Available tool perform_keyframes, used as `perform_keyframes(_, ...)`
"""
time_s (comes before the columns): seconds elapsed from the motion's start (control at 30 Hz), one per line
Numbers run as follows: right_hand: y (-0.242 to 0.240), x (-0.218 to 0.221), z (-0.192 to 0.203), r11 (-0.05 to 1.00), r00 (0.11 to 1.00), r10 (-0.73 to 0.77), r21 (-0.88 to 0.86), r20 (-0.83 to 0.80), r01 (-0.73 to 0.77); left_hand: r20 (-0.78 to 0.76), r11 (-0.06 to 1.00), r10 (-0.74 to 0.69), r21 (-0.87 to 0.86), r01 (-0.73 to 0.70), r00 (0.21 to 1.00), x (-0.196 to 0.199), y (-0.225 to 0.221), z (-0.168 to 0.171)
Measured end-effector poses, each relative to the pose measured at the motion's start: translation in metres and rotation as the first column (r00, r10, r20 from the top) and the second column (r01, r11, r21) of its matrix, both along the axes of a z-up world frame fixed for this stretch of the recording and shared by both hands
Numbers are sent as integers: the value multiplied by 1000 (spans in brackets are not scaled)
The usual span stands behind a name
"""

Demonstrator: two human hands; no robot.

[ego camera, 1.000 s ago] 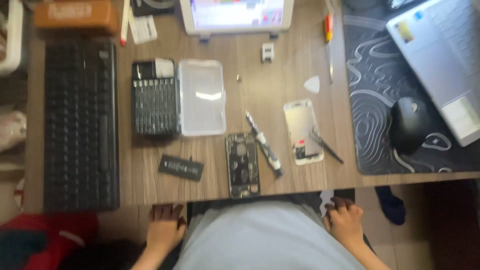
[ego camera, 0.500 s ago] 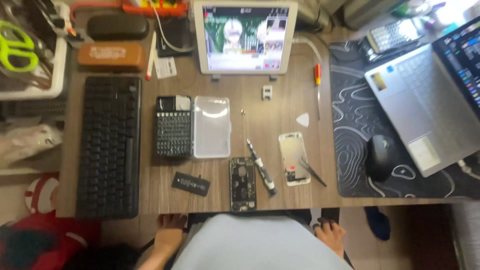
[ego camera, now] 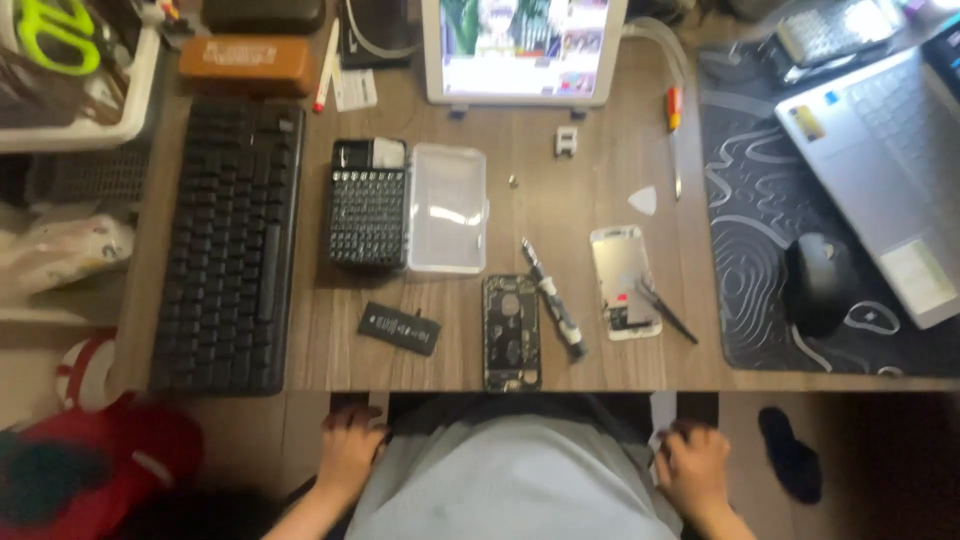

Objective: Disassembling a smartphone to remove internal components using a screwdriver and tweezers.

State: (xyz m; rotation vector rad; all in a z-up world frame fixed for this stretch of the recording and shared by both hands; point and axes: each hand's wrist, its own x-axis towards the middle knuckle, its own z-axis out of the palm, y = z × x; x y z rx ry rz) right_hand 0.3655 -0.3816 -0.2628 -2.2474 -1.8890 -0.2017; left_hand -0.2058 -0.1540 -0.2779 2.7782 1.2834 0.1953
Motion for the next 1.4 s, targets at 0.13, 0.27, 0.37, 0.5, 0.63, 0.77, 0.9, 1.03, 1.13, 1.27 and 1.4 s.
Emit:
perform_keyframes(0.13,63,-21,64,904,961,224,403,-162,-143,474,945,-300,265,191,828,76,28,135)
perform_keyframes(0.27,144,-59,170,709,895,442,634,-58,-309,654,882,-470,336,330,592,138,62,216)
perform_keyframes(0.37,182,-67,201,564,886,459,747,71,-352,706,844,-536,424,329,463,177,84,250)
perform_keyframes(0.5,222,-77,214,466,920,381,878,-90,-107,768,919,-382,257,298,515,215,103,253)
perform_keyframes(0.63,233,-94,223,614,872,408,788,-269,-45,793,953,-271,143,266,545,229,109,254)
perform_keyframes(0.77,236,-92,224,668,849,405,744,-340,-21,776,964,-196,39,263,600,231,114,254)
perform_keyframes(0.9,238,-94,230,715,839,392,699,-377,-20,692,968,-172,-13,250,701,231,112,254)
perform_keyframes(1.03,239,-91,228,731,837,393,681,-380,-34,660,965,-185,-17,261,728,233,114,254)
perform_keyframes(1.13,239,-92,227,757,827,375,653,-419,-12,632,970,-193,6,244,751,234,113,249)
perform_keyframes(1.27,238,-92,226,768,828,360,641,-430,-1,618,968,-182,-25,251,765,233,113,247)
perform_keyframes(1.4,238,-92,224,772,831,353,635,-430,1,610,969,-177,-31,246,772,232,113,246)
